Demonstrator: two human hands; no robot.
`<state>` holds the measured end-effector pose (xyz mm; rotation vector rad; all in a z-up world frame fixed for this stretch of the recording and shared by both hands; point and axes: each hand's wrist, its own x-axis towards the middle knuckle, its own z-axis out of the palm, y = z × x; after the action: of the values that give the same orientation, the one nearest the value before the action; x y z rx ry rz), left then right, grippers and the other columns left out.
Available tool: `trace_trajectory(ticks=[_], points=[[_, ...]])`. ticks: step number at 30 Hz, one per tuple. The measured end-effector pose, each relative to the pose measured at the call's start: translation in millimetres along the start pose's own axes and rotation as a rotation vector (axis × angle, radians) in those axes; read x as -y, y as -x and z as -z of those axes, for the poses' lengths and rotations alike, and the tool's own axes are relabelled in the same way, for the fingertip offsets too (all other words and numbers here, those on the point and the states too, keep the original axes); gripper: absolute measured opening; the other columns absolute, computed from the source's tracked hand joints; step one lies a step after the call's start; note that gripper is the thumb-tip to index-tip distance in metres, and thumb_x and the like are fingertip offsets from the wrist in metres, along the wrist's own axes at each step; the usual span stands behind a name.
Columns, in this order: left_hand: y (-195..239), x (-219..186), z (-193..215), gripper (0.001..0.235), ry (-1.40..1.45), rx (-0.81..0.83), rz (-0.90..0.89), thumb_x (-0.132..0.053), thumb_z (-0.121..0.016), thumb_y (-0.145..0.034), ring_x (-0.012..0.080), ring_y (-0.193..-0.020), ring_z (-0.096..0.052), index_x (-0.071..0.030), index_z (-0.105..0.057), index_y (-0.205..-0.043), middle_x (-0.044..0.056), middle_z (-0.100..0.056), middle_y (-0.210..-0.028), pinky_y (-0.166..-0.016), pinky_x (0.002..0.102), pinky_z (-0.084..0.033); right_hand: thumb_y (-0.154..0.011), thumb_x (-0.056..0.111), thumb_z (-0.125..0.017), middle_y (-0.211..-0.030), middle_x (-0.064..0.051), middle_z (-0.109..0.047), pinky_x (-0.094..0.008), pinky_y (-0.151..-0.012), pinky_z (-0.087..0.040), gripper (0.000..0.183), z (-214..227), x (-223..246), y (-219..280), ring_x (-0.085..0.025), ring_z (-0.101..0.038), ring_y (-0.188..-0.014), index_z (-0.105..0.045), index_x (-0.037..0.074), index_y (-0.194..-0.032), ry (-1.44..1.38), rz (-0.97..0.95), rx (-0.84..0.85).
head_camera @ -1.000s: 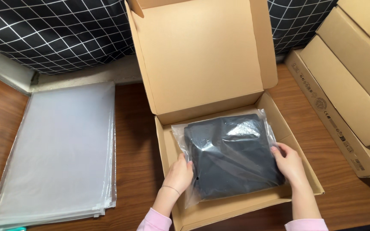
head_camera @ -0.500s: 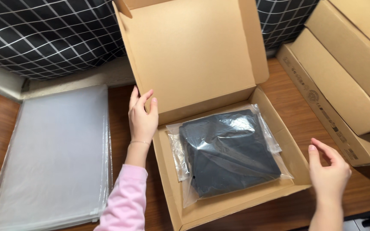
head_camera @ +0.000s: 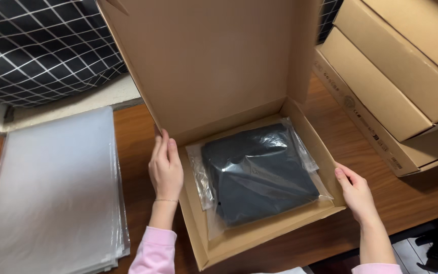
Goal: The person places a packaged item into a cardboard box and closes it. Then, the person takes a pair of light purple shorts from a hanger, lays them on a wooden table, and irons them using a teal and white iron. The person smooths the fabric and irons different sections of the shorts.
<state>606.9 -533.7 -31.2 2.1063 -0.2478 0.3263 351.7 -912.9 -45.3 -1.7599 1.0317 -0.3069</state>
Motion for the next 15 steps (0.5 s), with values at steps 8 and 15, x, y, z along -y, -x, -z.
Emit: trace_trajectory(ticks=[8, 15], points=[[30, -24, 43, 0.083, 0.359, 0.175, 0.333, -0.059, -0.01, -0.102, 0.0255, -0.156, -0.035, -0.01, -0.058, -0.149, 0.013, -0.046, -0.163, -0.129, 0.039, -0.018, -0.113, 0.023, -0.059, -0.143, -0.02, -0.067, -0.046, -0.115, -0.044, 0.039, -24, -42, -15, -0.03, -0.057, -0.138, -0.068, 0.002, -0.145, -0.081, 0.131, -0.047], [92, 9, 67, 0.037, 0.557, 0.209, 0.279, -0.033, -0.039, -0.097, 0.0159, -0.112, -0.044, -0.012, -0.064, -0.115, 0.002, -0.056, -0.119, -0.093, 0.035, -0.032, -0.114, 0.049, -0.047, -0.138, -0.021, -0.066, -0.05, -0.103, -0.049, 0.058, -20, -15, 6, -0.034, -0.061, -0.129, -0.062, 0.007, -0.151, -0.411, 0.166, 0.005]])
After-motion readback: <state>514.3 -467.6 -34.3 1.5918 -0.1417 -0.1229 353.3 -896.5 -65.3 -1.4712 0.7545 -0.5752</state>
